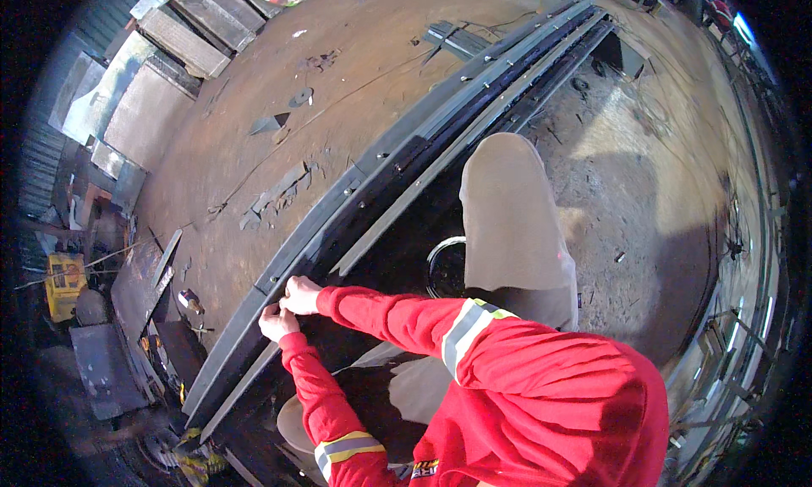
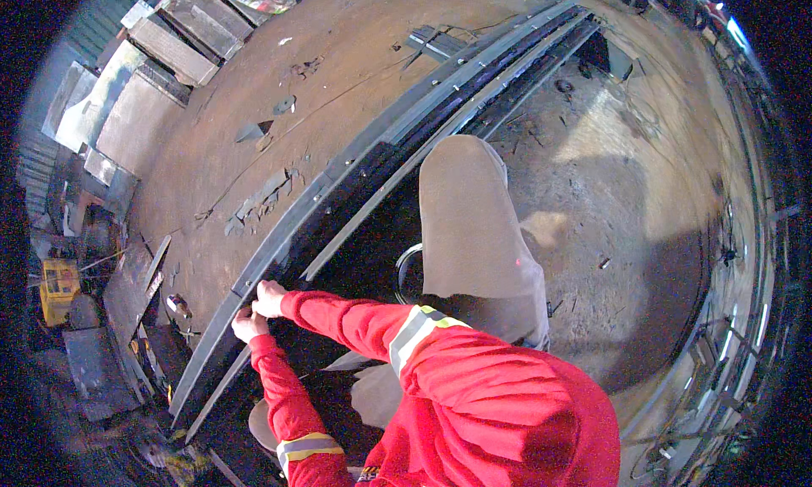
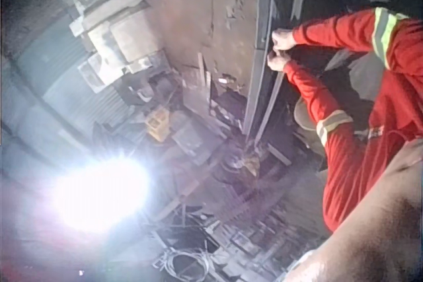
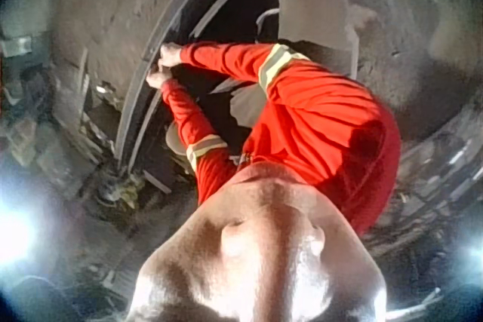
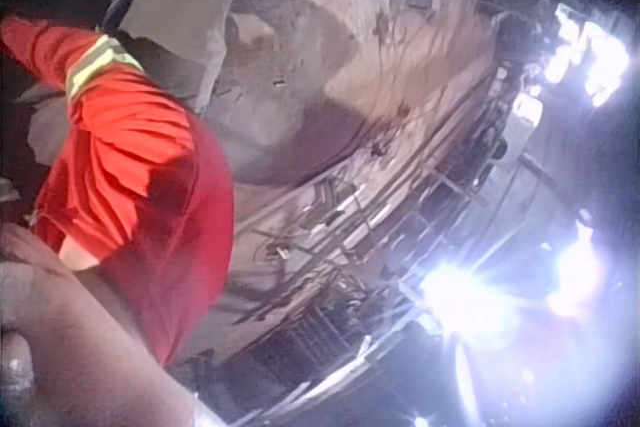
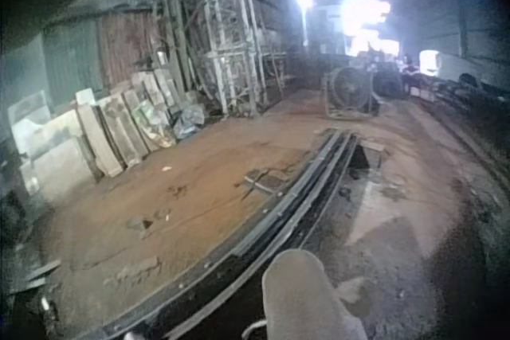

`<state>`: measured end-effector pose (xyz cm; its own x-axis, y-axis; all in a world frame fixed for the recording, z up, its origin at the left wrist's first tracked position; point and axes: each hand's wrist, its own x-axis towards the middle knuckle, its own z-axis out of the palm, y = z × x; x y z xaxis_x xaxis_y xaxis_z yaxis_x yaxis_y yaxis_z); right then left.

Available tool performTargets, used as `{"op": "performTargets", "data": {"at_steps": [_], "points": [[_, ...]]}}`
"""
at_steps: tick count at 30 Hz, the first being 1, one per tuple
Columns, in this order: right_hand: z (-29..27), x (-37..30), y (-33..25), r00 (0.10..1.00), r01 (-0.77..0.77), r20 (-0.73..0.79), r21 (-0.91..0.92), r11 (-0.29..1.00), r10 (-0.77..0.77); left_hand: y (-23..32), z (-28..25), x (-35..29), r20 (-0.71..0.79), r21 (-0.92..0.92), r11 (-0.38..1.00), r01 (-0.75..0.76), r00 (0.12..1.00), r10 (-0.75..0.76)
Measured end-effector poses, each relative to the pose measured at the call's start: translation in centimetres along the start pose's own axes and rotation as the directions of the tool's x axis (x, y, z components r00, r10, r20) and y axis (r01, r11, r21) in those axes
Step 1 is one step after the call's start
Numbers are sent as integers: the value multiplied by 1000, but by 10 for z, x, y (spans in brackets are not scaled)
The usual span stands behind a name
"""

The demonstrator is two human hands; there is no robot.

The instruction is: The person sits on the floor and assembles a long metal frame by hand. They repeatedly pick up small metal clips, place them onto the frame, and press them into position along the length of the structure.

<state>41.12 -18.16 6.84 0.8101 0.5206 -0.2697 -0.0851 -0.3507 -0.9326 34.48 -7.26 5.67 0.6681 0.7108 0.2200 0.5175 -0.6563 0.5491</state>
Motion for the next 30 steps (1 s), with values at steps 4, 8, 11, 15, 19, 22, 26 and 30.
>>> {"op": "performTargets", "data": {"at_steps": [4, 8, 11, 15, 19, 22, 26, 30], "points": [[4, -7, 3, 997, 40, -70, -33, 999, -42, 15, -5, -6, -2, 0, 1000, 4, 1000, -4], [-2, -12, 0, 999, 27, -22, 71, 997, -25, 13, -11, -7, 92, 214, 977, 2, 996, -22], [-3, -12, 2, 987, 99, -131, 70, 993, -89, 11, -6, -3, 187, 197, 980, -12, 982, -26], [-4, -13, -3, 995, 64, -81, 109, 992, -56, -9, 7, 6, 184, -252, 953, 170, 975, -126], [-5, -17, 2, 981, 167, -115, 103, 981, -155, -26, 14, 13, 212, -360, 925, 121, 976, -45], [-9, -28, -4, 955, 290, -105, 148, 945, -277, -33, 9, 13, 121, -416, 908, 53, 993, -3], [-38, -45, -10, 866, 457, -226, -9, 889, -447, -11, 0, 5, 145, -75, 997, 36, 989, -25], [-68, -43, 0, 833, 456, -298, -109, 884, -466, 8, -7, 4, 259, -80, 990, 113, 962, -89]]}}
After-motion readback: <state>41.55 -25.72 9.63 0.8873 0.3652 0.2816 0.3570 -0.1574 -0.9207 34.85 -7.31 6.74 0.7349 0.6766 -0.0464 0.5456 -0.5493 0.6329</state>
